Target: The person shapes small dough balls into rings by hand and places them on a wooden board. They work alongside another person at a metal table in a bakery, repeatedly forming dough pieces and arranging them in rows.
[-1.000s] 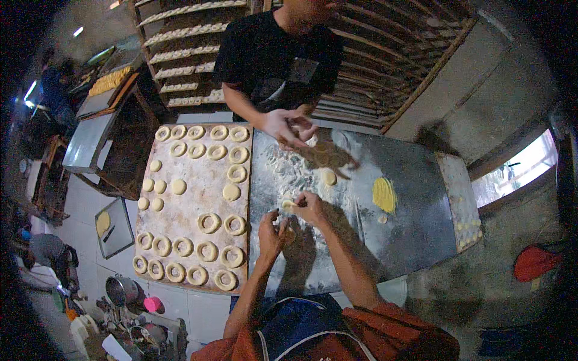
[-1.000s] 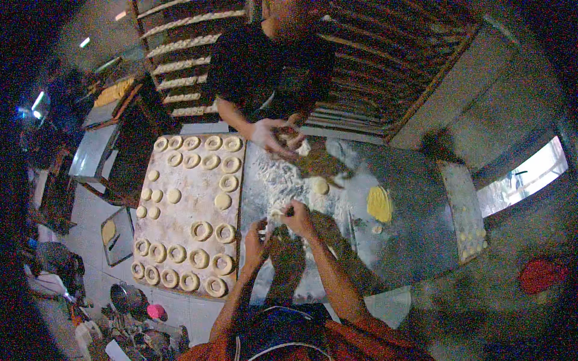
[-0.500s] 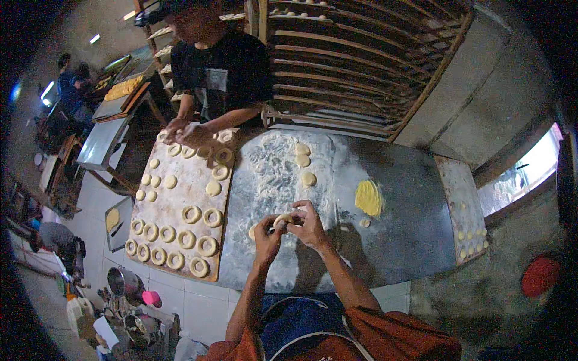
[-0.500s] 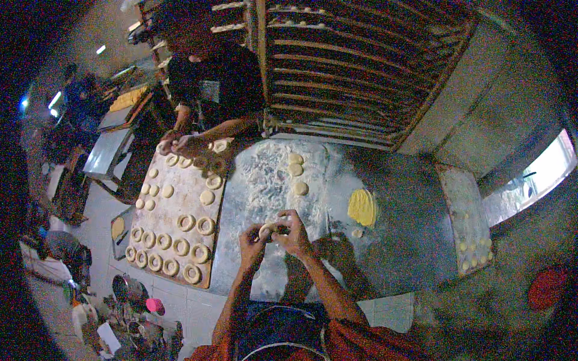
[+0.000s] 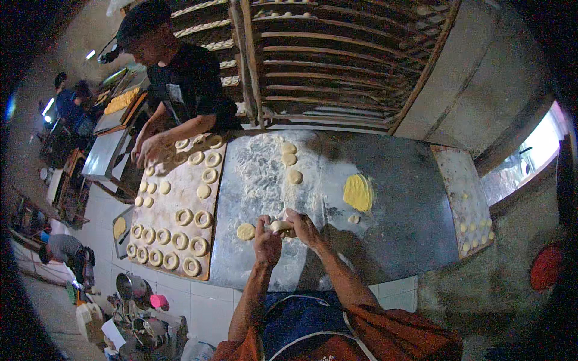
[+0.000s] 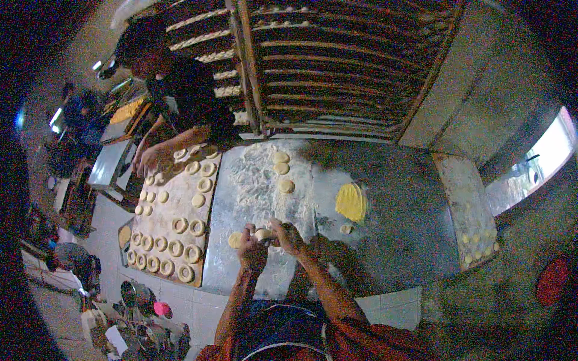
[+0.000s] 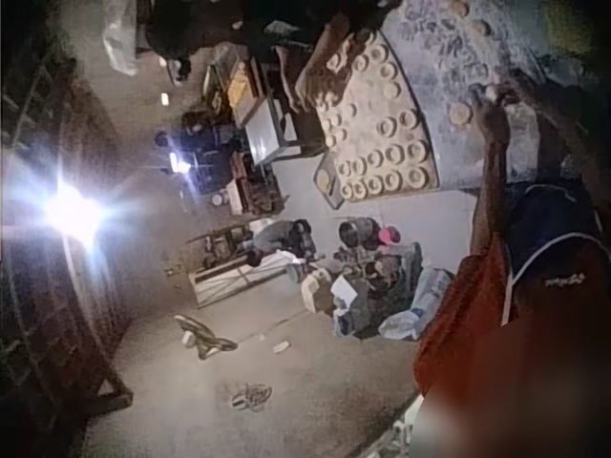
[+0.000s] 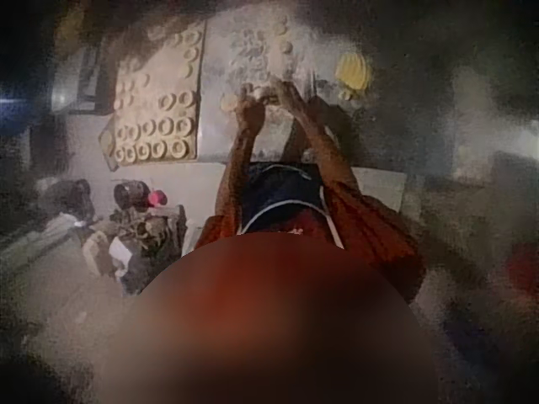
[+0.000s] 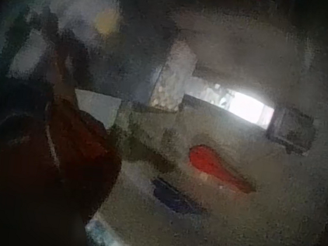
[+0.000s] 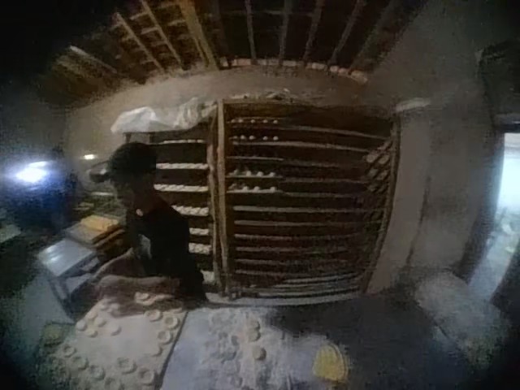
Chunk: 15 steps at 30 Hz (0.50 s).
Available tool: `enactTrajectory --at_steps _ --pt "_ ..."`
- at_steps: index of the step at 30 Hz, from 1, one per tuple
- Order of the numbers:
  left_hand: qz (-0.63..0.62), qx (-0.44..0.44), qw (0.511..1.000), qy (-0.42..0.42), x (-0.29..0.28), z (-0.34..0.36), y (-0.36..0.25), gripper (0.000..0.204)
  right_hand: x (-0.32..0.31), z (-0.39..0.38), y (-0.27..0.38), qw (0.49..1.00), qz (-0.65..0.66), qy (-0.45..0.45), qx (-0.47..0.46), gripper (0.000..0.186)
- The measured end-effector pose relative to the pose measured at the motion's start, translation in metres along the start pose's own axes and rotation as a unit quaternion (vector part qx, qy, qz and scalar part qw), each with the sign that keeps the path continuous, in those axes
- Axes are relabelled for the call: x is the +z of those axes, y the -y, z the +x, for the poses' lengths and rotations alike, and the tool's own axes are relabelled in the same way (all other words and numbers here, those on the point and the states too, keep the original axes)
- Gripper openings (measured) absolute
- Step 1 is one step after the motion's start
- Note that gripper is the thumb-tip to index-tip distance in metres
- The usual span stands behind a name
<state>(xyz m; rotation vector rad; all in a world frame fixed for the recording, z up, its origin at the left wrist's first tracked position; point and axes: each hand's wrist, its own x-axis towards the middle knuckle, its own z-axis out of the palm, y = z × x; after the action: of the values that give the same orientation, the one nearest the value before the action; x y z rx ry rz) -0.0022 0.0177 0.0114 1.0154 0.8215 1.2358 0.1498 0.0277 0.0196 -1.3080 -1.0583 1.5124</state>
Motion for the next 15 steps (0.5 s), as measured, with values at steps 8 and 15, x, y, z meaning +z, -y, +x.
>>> enactTrajectory --at_steps 8,15 --pt "0.299 0.116 0.943 -0.089 0.010 0.019 0.019 0.022 0.022 0.006 -0.006 0.969 -0.193 -0.093 -0.125 0.070" --pt "0.123 0.061 0.985 -0.106 -0.027 0.038 0.031 0.028 0.056 0.013 -0.004 0.992 -0.048 -0.120 0.016 0.063"
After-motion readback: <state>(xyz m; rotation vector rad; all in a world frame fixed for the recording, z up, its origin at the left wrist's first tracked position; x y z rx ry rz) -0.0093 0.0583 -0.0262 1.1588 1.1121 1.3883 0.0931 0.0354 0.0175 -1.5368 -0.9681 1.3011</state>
